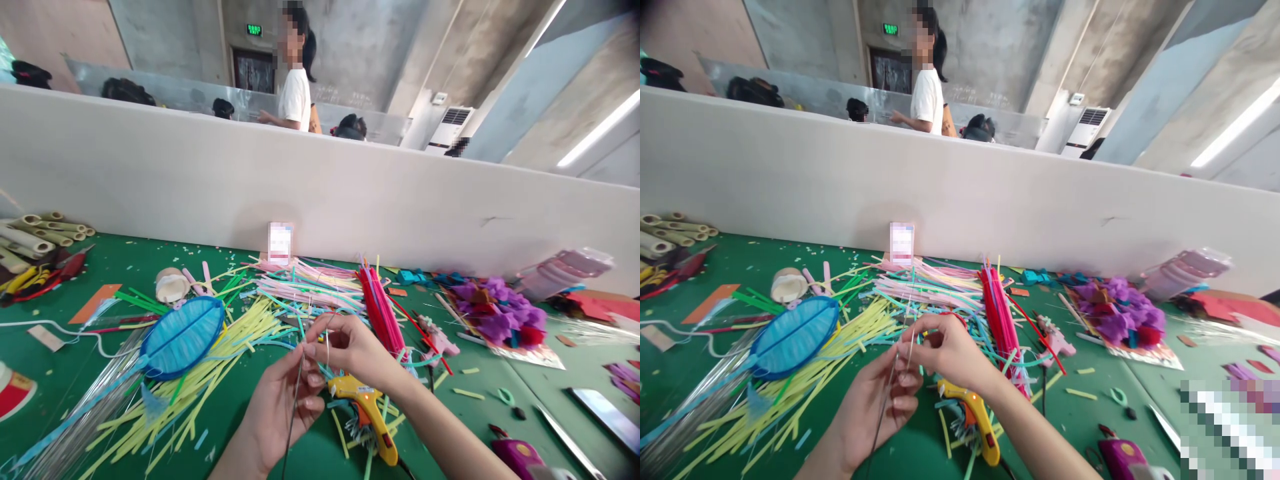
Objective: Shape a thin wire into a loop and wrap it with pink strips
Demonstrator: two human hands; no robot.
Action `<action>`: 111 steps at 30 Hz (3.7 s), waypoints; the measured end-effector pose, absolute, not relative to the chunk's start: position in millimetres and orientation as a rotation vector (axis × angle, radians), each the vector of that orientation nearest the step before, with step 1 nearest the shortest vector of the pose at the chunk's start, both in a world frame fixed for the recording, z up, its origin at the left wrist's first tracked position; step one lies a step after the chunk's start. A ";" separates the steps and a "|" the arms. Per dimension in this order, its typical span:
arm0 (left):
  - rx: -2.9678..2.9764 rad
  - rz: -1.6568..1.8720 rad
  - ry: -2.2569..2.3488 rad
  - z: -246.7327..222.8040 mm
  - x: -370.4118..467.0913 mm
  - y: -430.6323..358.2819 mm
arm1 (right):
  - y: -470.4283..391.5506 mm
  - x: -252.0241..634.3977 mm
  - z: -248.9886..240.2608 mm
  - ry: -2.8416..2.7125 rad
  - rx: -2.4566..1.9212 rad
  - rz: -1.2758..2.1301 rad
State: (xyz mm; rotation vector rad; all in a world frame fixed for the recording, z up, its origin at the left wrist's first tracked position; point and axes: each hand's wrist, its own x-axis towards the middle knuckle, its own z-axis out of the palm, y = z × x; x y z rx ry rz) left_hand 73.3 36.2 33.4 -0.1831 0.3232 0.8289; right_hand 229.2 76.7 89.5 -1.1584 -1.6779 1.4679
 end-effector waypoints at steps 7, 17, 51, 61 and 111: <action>-0.220 0.815 0.289 31.2 70.9 38.2 | 78.5 224.1 84.7 -1.628 -1.267 1.509; -0.073 0.920 0.488 29.4 74.4 39.1 | 77.6 217.1 84.2 -1.513 -1.288 1.488; 0.862 1.383 1.173 27.6 60.0 55.3 | 78.3 198.7 83.1 -1.891 -1.426 0.713; 0.957 1.373 1.175 12.4 58.6 63.3 | 79.6 199.4 84.1 -2.099 -1.420 0.600; 0.508 1.261 0.933 23.2 24.4 59.8 | 71.4 240.9 99.3 -2.062 -0.888 -0.068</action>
